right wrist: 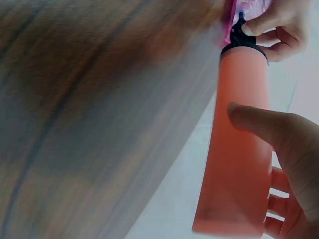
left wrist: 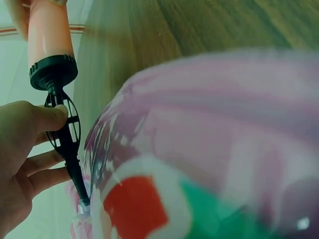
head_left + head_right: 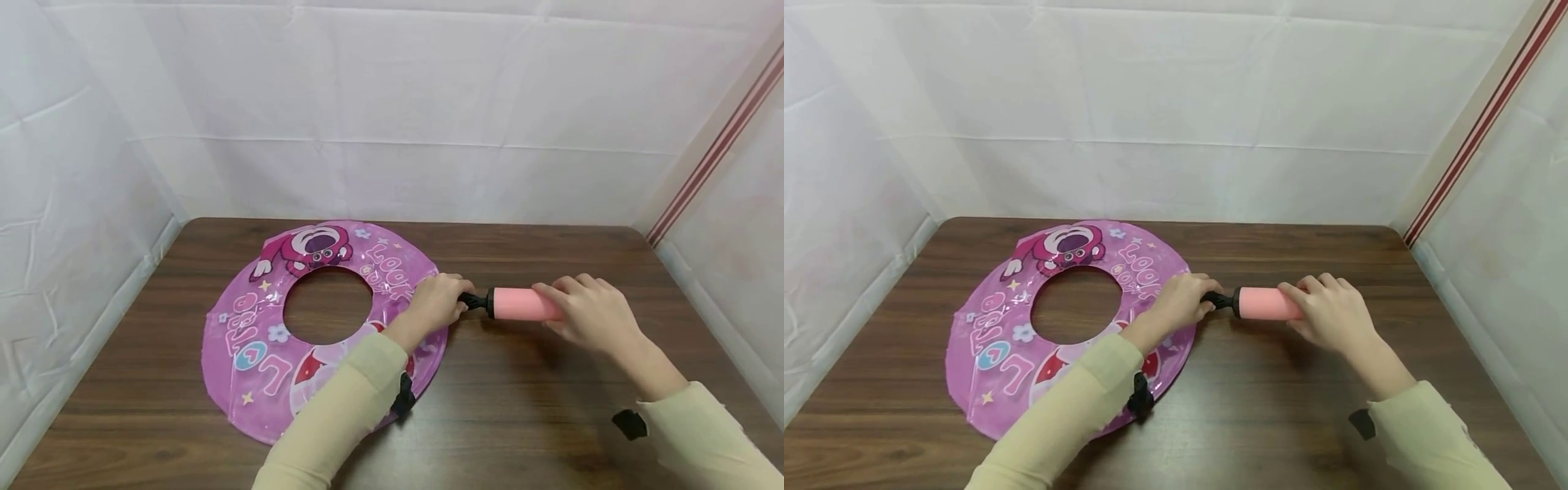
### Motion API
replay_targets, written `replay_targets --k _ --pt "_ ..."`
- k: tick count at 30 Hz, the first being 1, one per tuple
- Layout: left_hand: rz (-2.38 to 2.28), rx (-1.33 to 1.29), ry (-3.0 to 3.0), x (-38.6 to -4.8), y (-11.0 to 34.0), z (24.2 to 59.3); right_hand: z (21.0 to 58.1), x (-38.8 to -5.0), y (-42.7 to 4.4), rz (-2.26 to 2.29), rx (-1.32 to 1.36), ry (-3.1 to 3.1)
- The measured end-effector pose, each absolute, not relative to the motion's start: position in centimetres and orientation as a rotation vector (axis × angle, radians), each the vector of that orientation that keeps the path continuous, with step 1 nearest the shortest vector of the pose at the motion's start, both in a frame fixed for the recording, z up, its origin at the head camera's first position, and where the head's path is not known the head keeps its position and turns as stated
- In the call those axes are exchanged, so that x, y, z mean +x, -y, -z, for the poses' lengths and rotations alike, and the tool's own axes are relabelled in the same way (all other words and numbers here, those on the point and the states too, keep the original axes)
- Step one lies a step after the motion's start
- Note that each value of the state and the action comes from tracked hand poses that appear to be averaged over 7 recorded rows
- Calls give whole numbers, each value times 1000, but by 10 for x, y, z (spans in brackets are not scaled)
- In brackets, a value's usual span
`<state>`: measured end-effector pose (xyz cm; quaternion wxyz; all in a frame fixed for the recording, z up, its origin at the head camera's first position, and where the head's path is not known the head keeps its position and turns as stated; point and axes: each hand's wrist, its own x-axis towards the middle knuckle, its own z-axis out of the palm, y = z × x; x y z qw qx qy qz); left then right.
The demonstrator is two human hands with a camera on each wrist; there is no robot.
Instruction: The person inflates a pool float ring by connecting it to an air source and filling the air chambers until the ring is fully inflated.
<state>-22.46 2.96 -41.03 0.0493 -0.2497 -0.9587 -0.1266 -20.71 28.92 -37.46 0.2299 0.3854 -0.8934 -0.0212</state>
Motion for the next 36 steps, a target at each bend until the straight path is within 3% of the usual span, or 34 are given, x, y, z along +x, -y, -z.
replay_targets --k 9,23,36 --pt "267 -816 2967 -225 -31 410 381 -195 -322 45 962 2615" --pt "289 -792 2960 -226 -31 411 362 -185 -388 26 791 2683" --pt "304 -763 2919 -225 -32 414 383 -210 -311 26 1011 2531"
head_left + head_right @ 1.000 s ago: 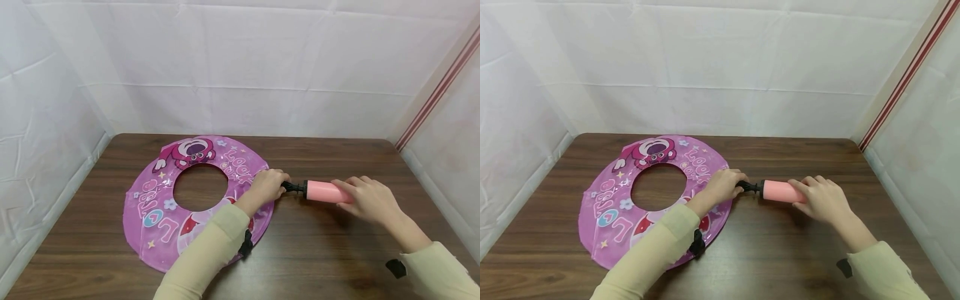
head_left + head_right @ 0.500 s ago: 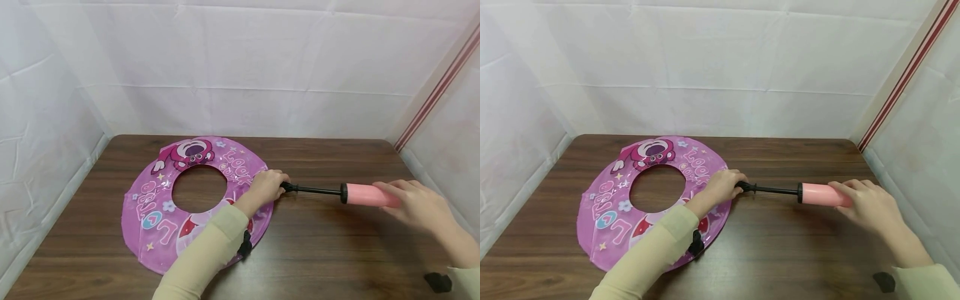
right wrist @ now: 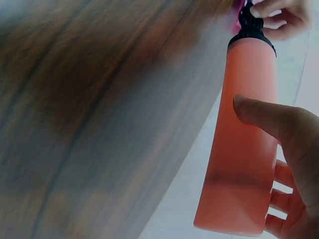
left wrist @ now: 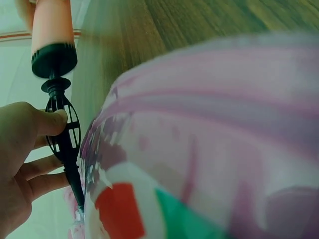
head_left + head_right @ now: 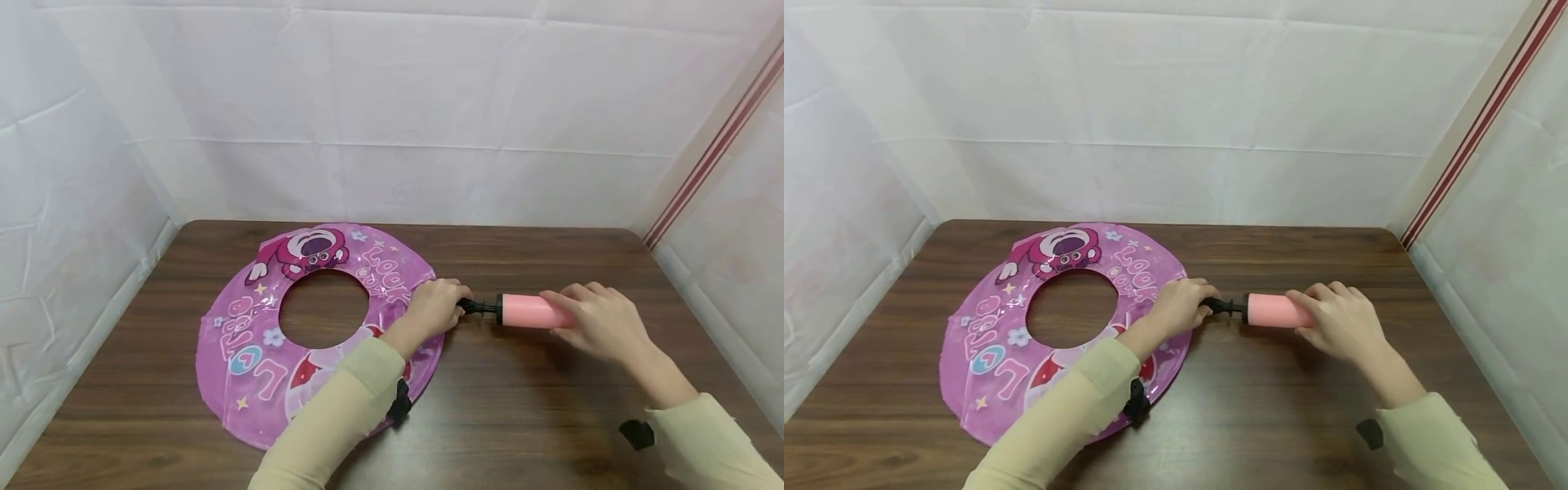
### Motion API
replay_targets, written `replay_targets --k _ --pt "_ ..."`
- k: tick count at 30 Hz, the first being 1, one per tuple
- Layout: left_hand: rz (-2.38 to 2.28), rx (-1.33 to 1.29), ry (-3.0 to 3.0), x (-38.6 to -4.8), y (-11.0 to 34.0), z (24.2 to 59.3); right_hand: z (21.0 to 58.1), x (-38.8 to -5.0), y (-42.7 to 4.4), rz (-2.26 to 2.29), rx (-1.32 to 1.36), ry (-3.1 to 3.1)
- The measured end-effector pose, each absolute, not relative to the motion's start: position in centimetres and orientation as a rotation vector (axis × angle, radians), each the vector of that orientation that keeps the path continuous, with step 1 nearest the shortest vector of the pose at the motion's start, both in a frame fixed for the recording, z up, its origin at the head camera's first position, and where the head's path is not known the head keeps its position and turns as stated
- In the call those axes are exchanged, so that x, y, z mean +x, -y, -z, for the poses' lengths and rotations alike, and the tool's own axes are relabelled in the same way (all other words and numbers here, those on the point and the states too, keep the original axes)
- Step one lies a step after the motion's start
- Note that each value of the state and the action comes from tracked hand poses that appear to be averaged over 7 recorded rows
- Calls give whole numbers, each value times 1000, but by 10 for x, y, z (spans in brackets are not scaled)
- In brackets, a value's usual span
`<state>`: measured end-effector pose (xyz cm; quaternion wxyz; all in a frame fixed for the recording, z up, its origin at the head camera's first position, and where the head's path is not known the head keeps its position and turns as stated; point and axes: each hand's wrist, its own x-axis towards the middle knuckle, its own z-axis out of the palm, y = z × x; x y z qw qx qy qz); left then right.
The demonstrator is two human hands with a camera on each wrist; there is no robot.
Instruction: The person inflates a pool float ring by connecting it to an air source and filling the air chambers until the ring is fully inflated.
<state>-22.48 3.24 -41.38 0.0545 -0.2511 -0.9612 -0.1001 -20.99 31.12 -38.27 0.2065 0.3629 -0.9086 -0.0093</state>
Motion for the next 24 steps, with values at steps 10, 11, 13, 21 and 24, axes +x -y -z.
replay_targets --k 10,11,13,21,24 --pt "332 -721 2950 -227 -33 416 389 -217 -301 10 1021 2566" --pt "328 -717 2962 -227 -33 416 390 -217 -303 3 1019 2578" --pt "314 -714 2985 -227 -34 415 390 -216 -309 -7 1019 2600" --pt "303 -718 3005 -227 -34 412 381 -211 -345 11 954 2680" --pt "310 -706 3011 -228 -34 412 376 -210 -363 -7 920 2705"
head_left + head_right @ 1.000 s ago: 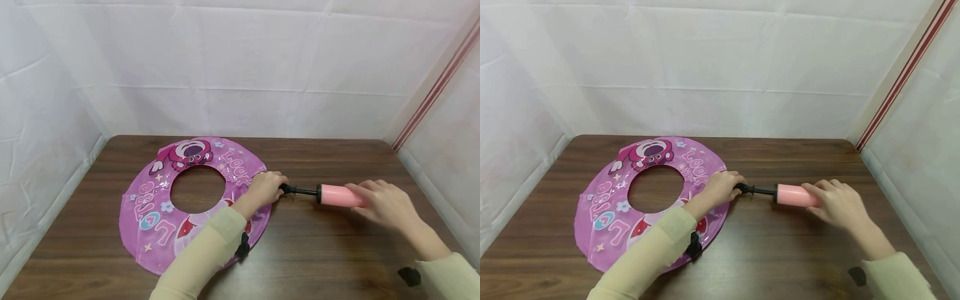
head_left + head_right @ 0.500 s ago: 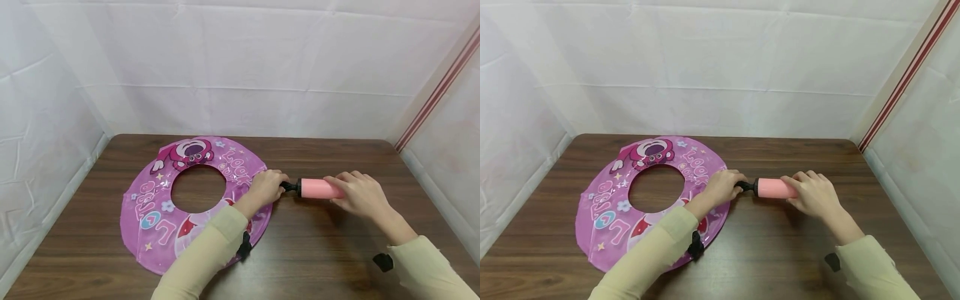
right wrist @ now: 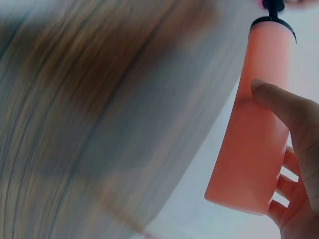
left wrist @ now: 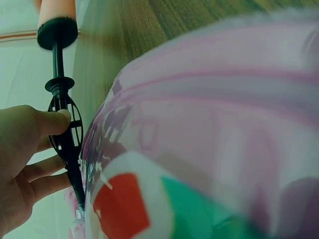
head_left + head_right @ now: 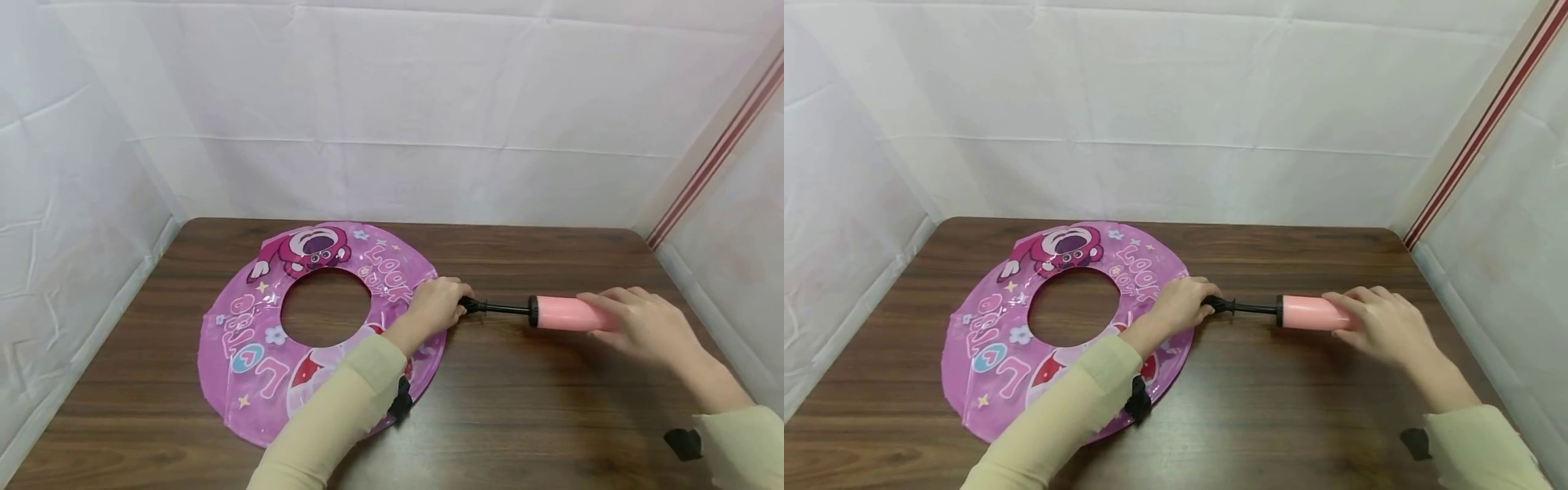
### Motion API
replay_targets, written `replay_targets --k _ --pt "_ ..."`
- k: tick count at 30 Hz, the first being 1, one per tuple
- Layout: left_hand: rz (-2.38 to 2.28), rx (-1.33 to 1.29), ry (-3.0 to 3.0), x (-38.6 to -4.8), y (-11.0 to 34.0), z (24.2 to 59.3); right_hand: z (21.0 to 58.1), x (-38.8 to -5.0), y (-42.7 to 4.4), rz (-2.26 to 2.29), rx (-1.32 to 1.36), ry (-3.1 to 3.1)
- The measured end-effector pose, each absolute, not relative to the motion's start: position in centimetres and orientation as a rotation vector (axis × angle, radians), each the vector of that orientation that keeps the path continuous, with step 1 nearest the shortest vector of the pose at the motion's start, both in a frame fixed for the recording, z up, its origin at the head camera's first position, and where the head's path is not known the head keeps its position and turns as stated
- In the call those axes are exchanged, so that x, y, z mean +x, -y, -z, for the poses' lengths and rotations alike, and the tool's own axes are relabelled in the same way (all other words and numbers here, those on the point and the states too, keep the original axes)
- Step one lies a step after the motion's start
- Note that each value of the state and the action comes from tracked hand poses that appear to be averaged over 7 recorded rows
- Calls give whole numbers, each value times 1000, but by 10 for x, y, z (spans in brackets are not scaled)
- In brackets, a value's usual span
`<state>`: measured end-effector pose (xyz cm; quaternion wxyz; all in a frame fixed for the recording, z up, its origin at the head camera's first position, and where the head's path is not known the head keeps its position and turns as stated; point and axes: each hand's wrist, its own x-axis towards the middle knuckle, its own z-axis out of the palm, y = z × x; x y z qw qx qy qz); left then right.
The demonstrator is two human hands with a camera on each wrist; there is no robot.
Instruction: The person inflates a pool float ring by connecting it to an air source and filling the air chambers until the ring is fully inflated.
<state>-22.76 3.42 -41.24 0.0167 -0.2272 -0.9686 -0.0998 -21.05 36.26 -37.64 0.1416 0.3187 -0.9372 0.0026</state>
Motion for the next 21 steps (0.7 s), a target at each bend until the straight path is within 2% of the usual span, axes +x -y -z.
replay_targets --k 6,10,15,21 --pt "299 -704 2978 -229 -33 415 367 -208 -399 -25 772 2781" --pt "282 -705 2973 -229 -32 415 368 -207 -403 -26 768 2767" --pt "259 -716 2995 -228 -36 412 378 -216 -367 -35 956 2641" --pt "248 -720 2988 -228 -39 411 385 -222 -321 -25 1024 2570"
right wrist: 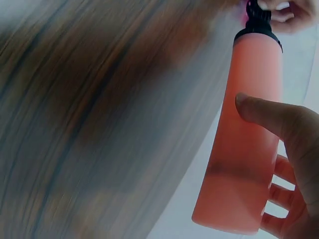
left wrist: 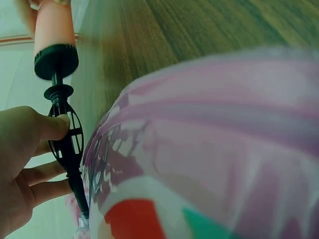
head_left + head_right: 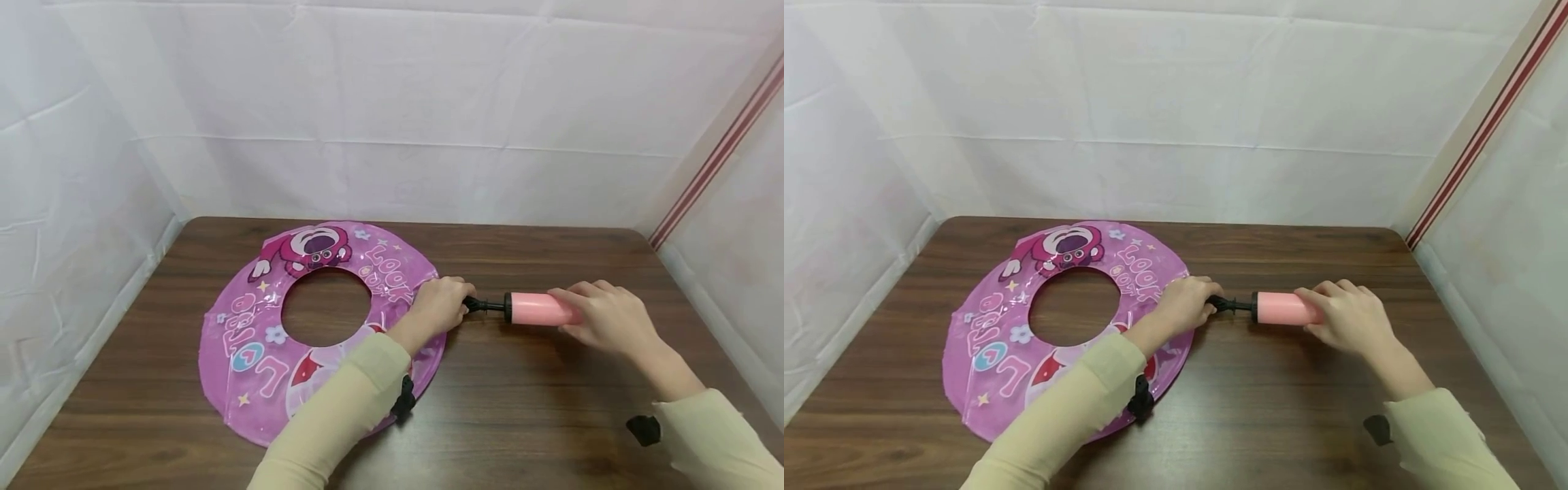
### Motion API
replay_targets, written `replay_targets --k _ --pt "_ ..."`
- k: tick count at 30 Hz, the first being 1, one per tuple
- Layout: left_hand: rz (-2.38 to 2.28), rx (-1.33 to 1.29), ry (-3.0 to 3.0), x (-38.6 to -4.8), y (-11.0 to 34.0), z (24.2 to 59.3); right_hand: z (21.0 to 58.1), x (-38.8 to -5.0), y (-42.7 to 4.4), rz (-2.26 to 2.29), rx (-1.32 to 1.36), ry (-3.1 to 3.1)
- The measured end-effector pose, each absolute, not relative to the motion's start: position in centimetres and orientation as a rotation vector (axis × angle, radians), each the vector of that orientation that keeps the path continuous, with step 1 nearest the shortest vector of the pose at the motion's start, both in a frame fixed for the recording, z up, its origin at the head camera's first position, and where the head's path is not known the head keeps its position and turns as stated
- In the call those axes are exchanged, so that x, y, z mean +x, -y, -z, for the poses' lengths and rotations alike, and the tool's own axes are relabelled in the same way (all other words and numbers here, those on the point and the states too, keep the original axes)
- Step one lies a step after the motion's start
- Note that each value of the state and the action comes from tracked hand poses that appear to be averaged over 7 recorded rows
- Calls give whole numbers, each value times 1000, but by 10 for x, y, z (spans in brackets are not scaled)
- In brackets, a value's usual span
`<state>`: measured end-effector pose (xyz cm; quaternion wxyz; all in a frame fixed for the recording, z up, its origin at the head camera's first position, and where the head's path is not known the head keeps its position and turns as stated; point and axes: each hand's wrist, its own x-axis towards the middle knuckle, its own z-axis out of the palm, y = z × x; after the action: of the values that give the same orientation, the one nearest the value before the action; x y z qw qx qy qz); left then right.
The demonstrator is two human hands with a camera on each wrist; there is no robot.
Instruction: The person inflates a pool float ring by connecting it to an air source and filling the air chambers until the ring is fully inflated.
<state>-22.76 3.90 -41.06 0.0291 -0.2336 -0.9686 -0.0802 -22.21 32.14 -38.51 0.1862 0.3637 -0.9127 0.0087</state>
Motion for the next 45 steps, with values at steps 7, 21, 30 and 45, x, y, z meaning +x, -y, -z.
replay_targets --k 7,21,30,45 --pt "272 -699 2991 -228 -41 408 387 -226 -300 -17 1021 2551" --pt "259 -711 3047 -231 -43 407 384 -214 -352 -41 908 2730" --pt "248 -702 3050 -231 -41 410 376 -203 -404 -29 721 2799" --pt "280 -700 3028 -231 -43 407 388 -225 -318 13 1024 2564"
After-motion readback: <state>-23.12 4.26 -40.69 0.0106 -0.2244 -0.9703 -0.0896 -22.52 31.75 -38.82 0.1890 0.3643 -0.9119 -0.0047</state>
